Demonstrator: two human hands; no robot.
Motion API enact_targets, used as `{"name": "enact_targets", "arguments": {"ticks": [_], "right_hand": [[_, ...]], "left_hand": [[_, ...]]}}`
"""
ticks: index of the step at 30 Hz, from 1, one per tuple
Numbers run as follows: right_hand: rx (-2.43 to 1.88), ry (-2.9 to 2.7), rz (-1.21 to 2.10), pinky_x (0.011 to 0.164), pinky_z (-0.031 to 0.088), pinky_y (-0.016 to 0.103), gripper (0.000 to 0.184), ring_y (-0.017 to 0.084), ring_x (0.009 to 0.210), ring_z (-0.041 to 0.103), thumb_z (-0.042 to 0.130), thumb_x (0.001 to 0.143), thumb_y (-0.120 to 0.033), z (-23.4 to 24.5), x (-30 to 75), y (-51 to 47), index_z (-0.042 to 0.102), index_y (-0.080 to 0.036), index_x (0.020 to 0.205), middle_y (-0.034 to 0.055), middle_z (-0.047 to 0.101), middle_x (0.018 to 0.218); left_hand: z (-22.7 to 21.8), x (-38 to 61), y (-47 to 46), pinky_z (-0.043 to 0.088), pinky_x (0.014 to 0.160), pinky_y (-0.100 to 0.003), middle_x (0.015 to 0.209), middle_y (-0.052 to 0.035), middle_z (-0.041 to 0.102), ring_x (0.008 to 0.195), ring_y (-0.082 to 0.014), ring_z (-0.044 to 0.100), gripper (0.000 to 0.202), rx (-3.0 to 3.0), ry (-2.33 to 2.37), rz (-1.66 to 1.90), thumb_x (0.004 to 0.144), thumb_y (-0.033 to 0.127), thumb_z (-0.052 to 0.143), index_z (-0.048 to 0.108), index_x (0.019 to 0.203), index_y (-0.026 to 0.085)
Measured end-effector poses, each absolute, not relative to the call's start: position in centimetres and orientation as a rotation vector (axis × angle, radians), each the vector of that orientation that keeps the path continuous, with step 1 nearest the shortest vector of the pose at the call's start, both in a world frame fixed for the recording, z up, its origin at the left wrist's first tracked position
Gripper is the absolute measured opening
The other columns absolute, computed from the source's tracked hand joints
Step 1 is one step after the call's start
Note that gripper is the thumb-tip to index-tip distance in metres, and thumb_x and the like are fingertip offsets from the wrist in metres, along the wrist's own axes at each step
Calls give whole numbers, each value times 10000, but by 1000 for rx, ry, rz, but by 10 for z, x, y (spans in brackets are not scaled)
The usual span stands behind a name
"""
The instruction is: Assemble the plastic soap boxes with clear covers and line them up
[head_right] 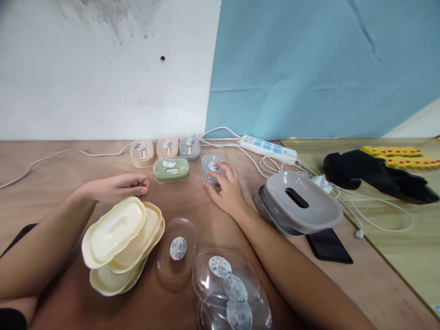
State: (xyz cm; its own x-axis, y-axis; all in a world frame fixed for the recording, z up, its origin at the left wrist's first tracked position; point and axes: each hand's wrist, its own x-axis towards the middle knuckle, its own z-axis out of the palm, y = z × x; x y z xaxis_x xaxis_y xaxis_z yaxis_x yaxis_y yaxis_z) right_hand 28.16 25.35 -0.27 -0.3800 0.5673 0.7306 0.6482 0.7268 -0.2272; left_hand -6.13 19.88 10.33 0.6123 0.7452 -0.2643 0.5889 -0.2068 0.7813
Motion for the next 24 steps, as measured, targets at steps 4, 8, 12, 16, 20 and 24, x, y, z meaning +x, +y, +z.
{"name": "enact_targets", "arguments": {"ticks": [4, 8, 12, 16, 20, 24], "right_hand": [[-922, -2087, -120, 1046, 467, 579, 278, 354, 1290, 532, 666, 869, -267, -2, 282, 253, 670, -208, 1141, 173, 572, 1355], [-917, -2092, -117, 1051, 465, 566, 279, 348, 1291, 535, 665, 873, -266, -2, 282, 253, 671, -200, 1144, 179, 572, 1356], [-929, -2092, -107, 1054, 461, 563, 271, 344, 1285, 541, 661, 879, -271, -1, 282, 252, 675, -202, 1140, 178, 572, 1359], [-931, -2092, -106, 1046, 471, 549, 270, 339, 1273, 548, 664, 878, -285, -2, 282, 253, 680, -206, 1135, 172, 566, 1368], [-942, -2099, -86, 1041, 473, 551, 271, 336, 1265, 553, 655, 884, -295, -1, 282, 252, 682, -207, 1138, 172, 568, 1363], [-962, -2104, -34, 1047, 466, 568, 283, 342, 1277, 543, 649, 886, -304, 0, 283, 251, 683, -219, 1153, 164, 562, 1376]], "left_hand": [[92, -62, 203, 364, 522, -193, 723, 24, 488, 601, -88, 415, 400, 1782, 1040, 413, 969, 556, 505, 527, 875, 168], [78, -66, 210, 334, 492, -205, 663, 37, 511, 552, -87, 417, 665, 1651, 876, 434, 704, 731, 735, 596, 984, 144], [74, -78, 216, 369, 544, -220, 723, 9, 581, 606, -109, 470, 786, 1734, 861, 356, 540, 731, 835, 653, 1034, 147], [84, -103, 221, 397, 564, -223, 754, 3, 595, 647, -133, 493, 741, 1884, 1035, 181, 564, 678, 845, 685, 1063, 154], [96, -128, 218, 400, 548, -201, 728, 15, 594, 648, -135, 517, 559, 1969, 1302, -53, 605, 556, 852, 708, 979, 167], [93, -137, 206, 402, 534, -188, 761, 8, 640, 649, -137, 547, 495, 1965, 1480, -151, 579, 478, 859, 715, 940, 172]]}}
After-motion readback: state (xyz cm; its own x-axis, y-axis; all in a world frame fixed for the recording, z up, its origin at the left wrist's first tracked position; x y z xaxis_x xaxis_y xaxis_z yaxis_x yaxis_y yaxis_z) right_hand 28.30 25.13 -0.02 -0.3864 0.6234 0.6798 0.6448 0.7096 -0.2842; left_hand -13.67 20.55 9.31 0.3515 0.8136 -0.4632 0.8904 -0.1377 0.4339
